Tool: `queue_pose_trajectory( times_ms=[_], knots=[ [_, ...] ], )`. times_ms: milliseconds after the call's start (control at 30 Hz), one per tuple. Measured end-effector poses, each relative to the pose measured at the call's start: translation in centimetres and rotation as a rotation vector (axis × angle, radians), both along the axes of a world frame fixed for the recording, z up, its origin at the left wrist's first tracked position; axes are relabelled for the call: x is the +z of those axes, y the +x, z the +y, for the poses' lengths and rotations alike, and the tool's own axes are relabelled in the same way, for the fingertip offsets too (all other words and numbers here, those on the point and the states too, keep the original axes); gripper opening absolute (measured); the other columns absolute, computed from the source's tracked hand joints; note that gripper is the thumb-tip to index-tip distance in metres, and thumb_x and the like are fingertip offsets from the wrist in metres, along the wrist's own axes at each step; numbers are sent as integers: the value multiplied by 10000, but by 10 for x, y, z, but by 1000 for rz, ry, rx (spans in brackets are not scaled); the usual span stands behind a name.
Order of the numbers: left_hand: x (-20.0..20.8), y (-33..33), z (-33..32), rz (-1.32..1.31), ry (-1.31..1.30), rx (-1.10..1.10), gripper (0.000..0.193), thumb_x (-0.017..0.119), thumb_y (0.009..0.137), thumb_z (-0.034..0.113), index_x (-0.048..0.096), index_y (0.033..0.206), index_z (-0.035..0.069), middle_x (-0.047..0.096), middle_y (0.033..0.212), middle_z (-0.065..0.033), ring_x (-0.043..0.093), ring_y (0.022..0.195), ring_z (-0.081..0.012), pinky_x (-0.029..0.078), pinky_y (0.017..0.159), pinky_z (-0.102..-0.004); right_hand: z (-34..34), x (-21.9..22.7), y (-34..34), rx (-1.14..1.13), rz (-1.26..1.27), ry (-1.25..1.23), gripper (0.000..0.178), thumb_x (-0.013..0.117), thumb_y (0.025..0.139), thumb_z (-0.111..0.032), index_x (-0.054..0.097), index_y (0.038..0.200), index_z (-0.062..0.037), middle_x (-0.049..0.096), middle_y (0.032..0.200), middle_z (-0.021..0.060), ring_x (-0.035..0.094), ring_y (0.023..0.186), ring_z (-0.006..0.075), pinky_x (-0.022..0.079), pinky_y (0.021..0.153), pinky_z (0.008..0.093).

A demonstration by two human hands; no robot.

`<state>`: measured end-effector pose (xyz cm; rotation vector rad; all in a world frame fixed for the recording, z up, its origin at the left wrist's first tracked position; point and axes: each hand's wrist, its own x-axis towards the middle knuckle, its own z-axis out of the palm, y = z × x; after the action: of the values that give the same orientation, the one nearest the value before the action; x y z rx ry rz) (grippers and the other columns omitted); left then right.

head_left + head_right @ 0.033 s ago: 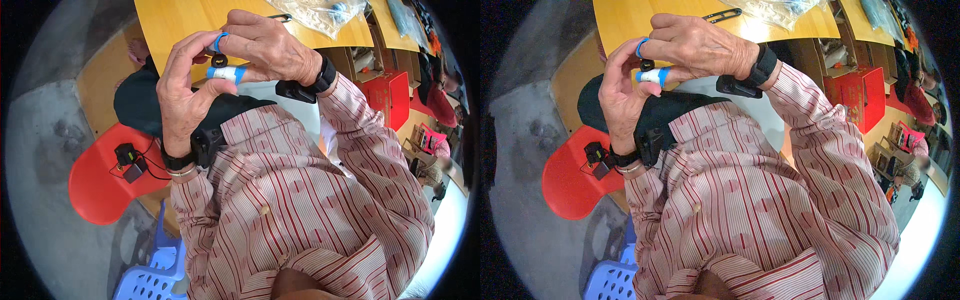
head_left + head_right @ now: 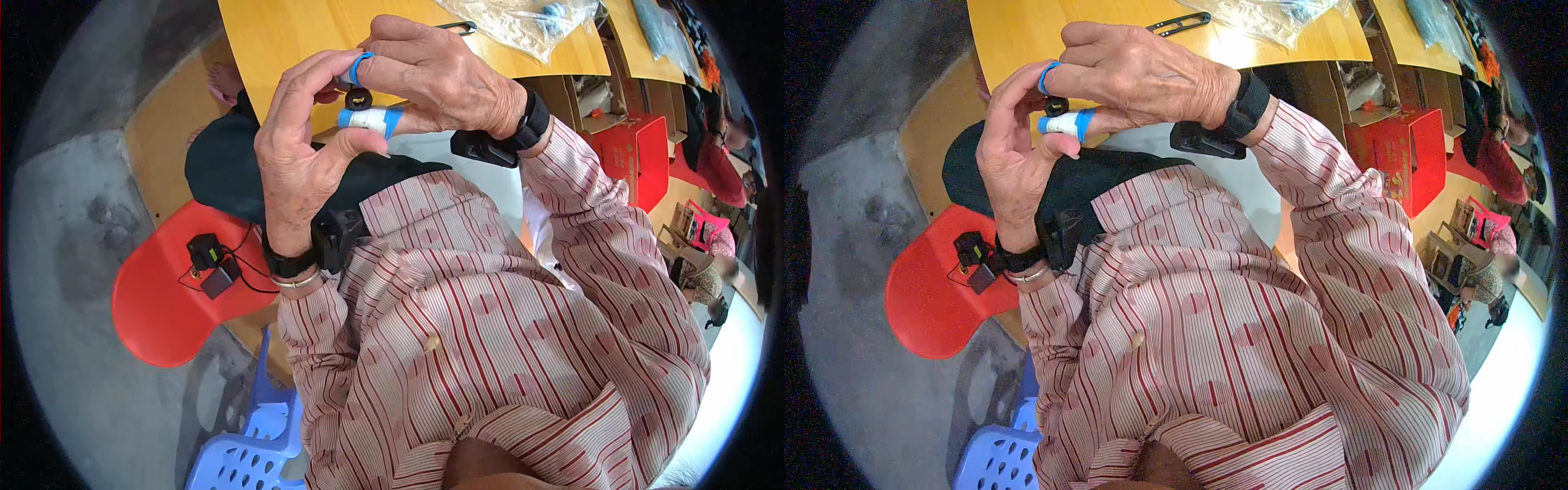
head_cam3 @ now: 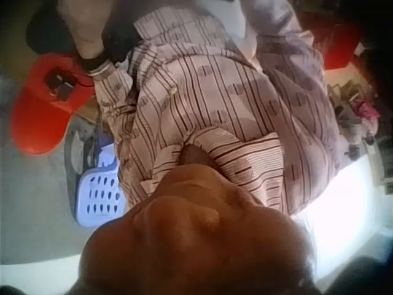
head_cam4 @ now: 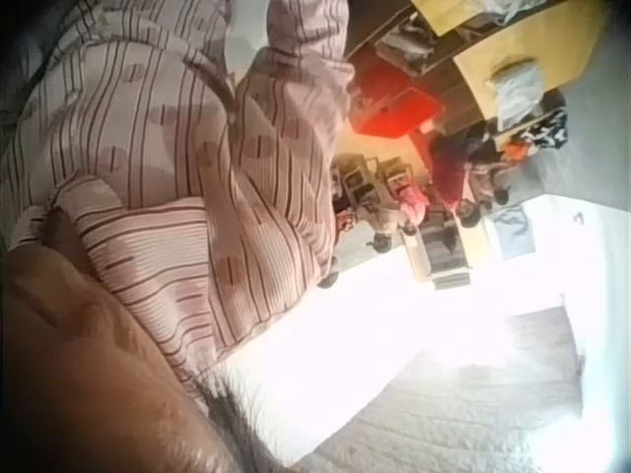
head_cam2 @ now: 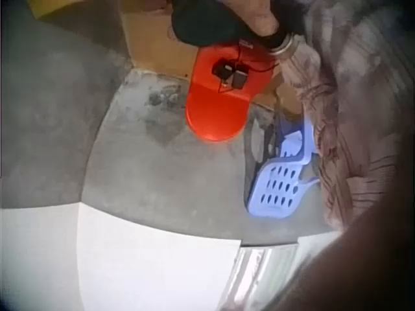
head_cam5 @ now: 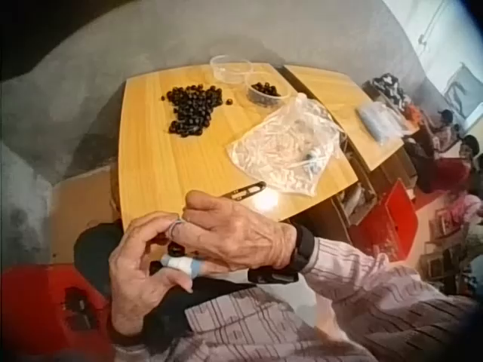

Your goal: The person repeatedly picks up small black grommets from the table and inserts pins into them by hand.

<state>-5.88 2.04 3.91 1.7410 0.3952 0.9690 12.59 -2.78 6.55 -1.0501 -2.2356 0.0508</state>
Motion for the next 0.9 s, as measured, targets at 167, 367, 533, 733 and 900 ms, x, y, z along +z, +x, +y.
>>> queue_pose_trajectory(
  times_ms=[167,367,533,733,900],
  knots=[
    [3,4,-3,-13,44,20,626,766,626,353,565,1119,24,584,1083,-97,570,909,-188,471,781,-280,-6,5,4,12,-76,-39,456,676,716,-367,552,949,5,575,834,137,577,798,317,503,677,373],
    [7,5,-5,-13,93,42,619,772,616,363,574,1093,22,593,1055,-106,579,895,-191,480,772,-278,-8,7,6,30,-73,-10,513,644,713,-435,545,948,10,584,817,144,596,867,354,518,757,401],
    [3,3,-10,-45,58,35,594,781,617,337,575,1072,16,593,1042,-115,580,913,-189,486,776,-276,-8,4,3,82,-46,20,439,664,735,-347,540,943,18,570,781,137,593,842,351,499,853,430],
    [-3,9,-10,-64,68,38,585,779,633,311,565,1090,14,583,1060,-108,580,902,-188,477,769,-275,-12,4,9,48,-21,-82,363,665,746,-281,528,907,14,530,723,125,572,766,351,494,848,420],
    [-7,11,-5,186,-58,-23,705,782,656,300,482,1233,25,535,1160,-91,576,933,-196,457,796,-299,-17,-13,20,-76,-18,-77,306,679,741,-243,537,878,-10,514,691,89,542,677,301,479,645,371]
  ],
)
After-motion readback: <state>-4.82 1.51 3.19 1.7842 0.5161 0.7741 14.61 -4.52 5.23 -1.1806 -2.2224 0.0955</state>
